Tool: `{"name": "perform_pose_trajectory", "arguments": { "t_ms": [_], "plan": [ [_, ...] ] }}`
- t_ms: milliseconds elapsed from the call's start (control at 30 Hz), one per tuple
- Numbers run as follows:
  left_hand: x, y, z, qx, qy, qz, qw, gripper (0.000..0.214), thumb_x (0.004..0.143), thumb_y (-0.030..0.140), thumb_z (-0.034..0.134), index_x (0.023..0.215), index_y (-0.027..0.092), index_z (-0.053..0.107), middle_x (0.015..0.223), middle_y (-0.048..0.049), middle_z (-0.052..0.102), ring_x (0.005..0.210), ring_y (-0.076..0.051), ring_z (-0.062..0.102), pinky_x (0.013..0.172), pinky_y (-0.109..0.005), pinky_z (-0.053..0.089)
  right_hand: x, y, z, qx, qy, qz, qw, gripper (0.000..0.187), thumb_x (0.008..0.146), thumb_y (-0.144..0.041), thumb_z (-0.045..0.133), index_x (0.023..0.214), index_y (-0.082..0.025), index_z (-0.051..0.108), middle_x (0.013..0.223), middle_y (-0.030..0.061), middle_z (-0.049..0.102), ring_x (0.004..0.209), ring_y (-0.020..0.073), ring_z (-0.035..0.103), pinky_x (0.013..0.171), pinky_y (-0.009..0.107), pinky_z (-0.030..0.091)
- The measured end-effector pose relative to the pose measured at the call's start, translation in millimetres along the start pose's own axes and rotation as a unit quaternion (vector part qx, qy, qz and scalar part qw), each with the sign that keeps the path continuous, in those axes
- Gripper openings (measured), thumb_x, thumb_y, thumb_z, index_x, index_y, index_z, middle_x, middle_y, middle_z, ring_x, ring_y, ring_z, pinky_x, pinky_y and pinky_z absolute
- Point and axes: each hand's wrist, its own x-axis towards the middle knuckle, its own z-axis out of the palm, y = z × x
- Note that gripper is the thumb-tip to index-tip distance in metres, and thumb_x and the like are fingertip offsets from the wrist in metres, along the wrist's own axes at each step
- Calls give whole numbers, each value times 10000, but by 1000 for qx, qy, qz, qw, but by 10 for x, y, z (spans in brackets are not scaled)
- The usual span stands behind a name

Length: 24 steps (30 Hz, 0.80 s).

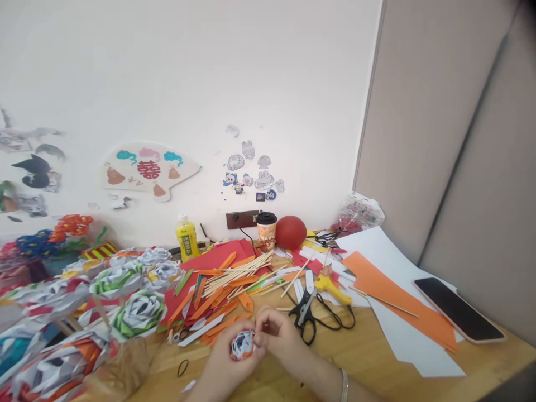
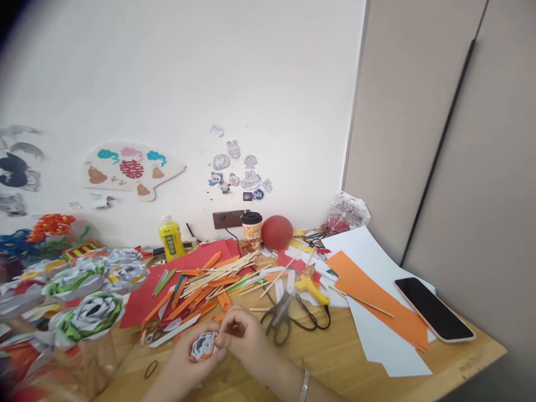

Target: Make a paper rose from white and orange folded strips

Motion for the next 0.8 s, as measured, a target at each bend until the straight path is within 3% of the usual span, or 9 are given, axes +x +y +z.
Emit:
{"name": "perform_pose_trajectory", "arguments": {
  "t_ms": [167,267,400,567,800],
  "plan": [
    [-8,-38,-69,1,-10,5,1000,196,580,293,659,710,154,614,655,-22,602,619,-160,523,600,-245,413,7,-107,-25,22,5,11,1000,250,721,-421,609,734,-176,560,709,-9,481,668,115,470,630,228,387],
    [15,-74,-137,13,-15,34,999,251,633,245,626,869,163,602,755,-40,635,717,-176,560,700,-273,425,40,-129,-110,65,57,30,996,289,782,-453,521,873,-184,573,767,3,504,660,111,484,635,240,401],
    [44,-93,-171,22,-24,111,993,81,633,172,583,711,158,571,758,-41,626,739,-170,573,720,-272,435,75,-111,-205,85,115,50,988,232,765,-413,564,789,-182,581,674,-23,480,602,96,463,598,218,385],
    [41,-137,-149,61,-16,116,991,59,619,134,554,672,157,540,686,-14,588,656,-142,551,645,-245,437,57,-71,-181,80,61,82,992,239,765,-404,563,757,-168,599,670,-12,500,616,106,470,612,229,386],
    [21,-128,-131,64,-29,110,992,100,604,114,533,687,157,568,690,-8,612,665,-144,566,655,-243,445,41,-2,-152,33,21,110,993,258,750,-415,574,730,-160,605,674,-9,529,619,106,471,594,217,360]
  ]
}}
